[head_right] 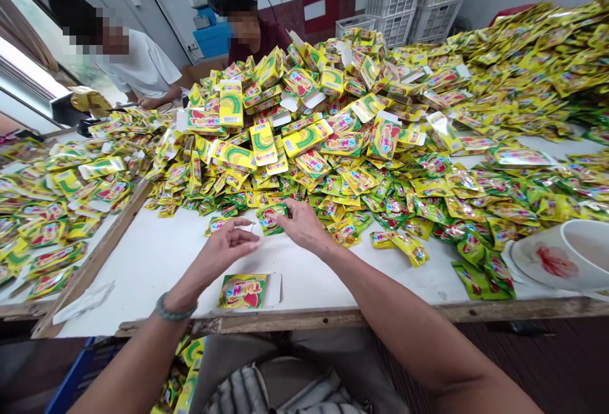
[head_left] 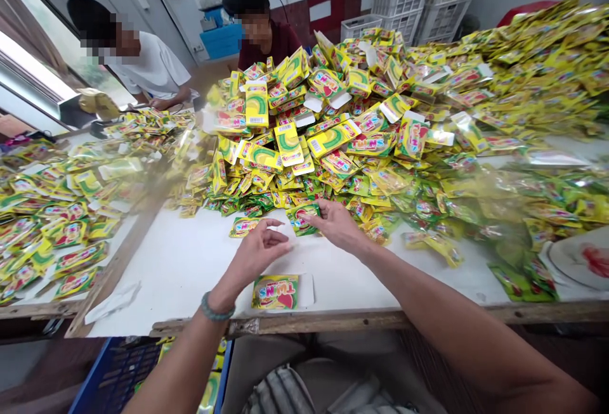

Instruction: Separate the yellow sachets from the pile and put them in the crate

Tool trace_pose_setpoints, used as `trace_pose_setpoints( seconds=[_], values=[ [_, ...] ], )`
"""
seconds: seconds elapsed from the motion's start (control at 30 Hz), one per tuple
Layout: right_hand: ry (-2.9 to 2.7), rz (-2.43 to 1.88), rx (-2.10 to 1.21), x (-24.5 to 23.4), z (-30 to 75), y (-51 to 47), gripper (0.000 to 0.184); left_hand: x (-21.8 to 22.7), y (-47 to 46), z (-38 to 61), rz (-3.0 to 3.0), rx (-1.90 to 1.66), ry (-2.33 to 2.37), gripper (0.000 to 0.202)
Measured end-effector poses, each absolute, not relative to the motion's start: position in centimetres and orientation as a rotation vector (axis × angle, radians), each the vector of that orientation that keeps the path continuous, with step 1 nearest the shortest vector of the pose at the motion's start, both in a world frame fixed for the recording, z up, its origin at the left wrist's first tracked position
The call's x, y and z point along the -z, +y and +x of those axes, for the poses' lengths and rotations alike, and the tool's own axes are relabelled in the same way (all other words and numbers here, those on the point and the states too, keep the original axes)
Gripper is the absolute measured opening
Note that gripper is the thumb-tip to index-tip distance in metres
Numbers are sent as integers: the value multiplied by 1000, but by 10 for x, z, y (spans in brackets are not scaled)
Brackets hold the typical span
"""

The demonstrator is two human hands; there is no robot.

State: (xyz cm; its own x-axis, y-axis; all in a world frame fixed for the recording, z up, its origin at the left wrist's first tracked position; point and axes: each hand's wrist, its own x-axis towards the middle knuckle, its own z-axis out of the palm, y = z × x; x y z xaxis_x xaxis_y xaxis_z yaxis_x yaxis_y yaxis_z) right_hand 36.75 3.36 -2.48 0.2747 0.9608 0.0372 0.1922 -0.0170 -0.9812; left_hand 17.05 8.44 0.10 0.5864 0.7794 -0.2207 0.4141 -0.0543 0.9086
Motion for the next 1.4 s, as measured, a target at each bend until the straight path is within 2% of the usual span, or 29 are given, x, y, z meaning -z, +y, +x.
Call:
trace_pose_setpoints(
  seconds=[0.07,0.13,0.27,0.33,0.53,0.67,0.87,1.07,1.3,1.4],
  values=[
    [-1151,-1462,-899,26,372,34,28,-7,75,151,2051,-187,994,63],
    [-1156,-1457,-897,29,373,35,29,-8,64,135,2332,2,943,59],
    [-1138,-1444,-852,31,370,35,29,-7,56,123,2485,139,897,25],
    [-1101,-1428,-839,29,370,35,29,-7,62,126,2362,91,938,18],
    [-864,-1204,-998,16,376,36,39,3,88,158,1578,-333,926,40],
    [-985,-1234,-1009,19,383,37,32,17,94,181,1295,-513,831,47],
    [-1258,-1515,-814,26,393,36,17,27,92,188,1266,-416,737,41],
    [-1349,-1521,-530,18,379,34,16,27,90,191,1151,-496,848,46],
    [-1416,-1638,-472,13,376,29,9,31,88,192,1241,-607,826,46],
    [-1413,-1593,-569,15,372,28,9,28,87,193,1214,-584,817,47]
  ],
)
